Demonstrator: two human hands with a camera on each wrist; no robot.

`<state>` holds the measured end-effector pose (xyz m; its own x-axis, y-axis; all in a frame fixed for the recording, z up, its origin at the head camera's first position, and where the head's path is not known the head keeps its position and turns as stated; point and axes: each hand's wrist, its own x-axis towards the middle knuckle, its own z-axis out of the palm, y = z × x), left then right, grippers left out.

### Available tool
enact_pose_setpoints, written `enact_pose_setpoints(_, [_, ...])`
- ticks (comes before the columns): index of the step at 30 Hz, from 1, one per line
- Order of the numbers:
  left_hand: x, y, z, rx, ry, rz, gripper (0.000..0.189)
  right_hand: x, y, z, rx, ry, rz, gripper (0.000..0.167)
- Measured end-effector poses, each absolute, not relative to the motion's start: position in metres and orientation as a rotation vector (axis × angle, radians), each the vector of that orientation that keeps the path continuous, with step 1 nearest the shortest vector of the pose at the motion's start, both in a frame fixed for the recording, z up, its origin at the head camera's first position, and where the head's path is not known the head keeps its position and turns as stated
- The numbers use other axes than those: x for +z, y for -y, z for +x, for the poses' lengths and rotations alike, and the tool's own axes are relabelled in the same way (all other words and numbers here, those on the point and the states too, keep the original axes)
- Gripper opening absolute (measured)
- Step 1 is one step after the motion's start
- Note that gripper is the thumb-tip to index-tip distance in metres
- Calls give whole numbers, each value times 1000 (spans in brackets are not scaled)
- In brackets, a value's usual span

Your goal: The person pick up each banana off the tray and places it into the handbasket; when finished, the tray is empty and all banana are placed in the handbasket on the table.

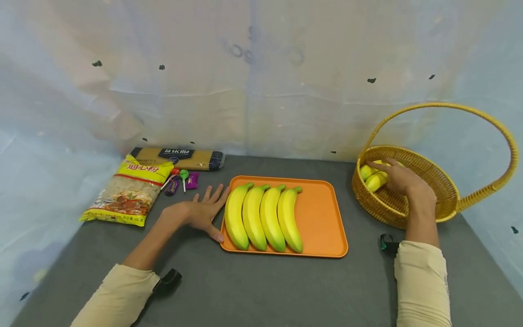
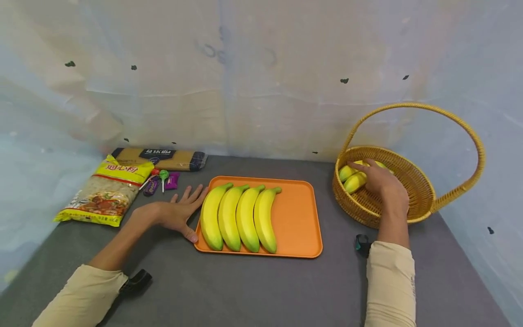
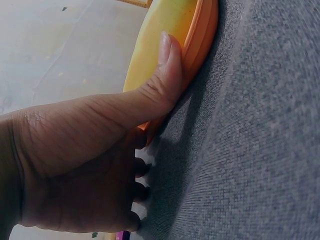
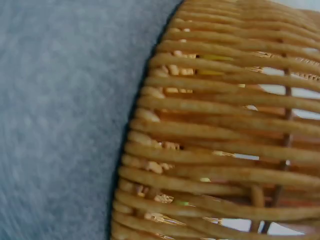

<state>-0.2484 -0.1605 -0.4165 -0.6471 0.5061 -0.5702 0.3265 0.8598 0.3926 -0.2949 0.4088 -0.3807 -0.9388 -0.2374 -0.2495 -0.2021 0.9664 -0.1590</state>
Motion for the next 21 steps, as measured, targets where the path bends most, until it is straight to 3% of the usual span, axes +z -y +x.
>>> enact_pose_setpoints(3, [-423, 165, -252, 326, -2339, 602, 155, -383, -406, -295, -195, -2863, -395, 70])
enact_pose_setpoints(13, [-452, 172, -263, 268, -2369, 594, 155, -384, -405, -296, -181, -2863, -619, 85])
enact_pose_setpoints(21, [-452, 168, -265, 260, -2369, 588, 157, -371, -410, -286, -288, -2820, -498, 91])
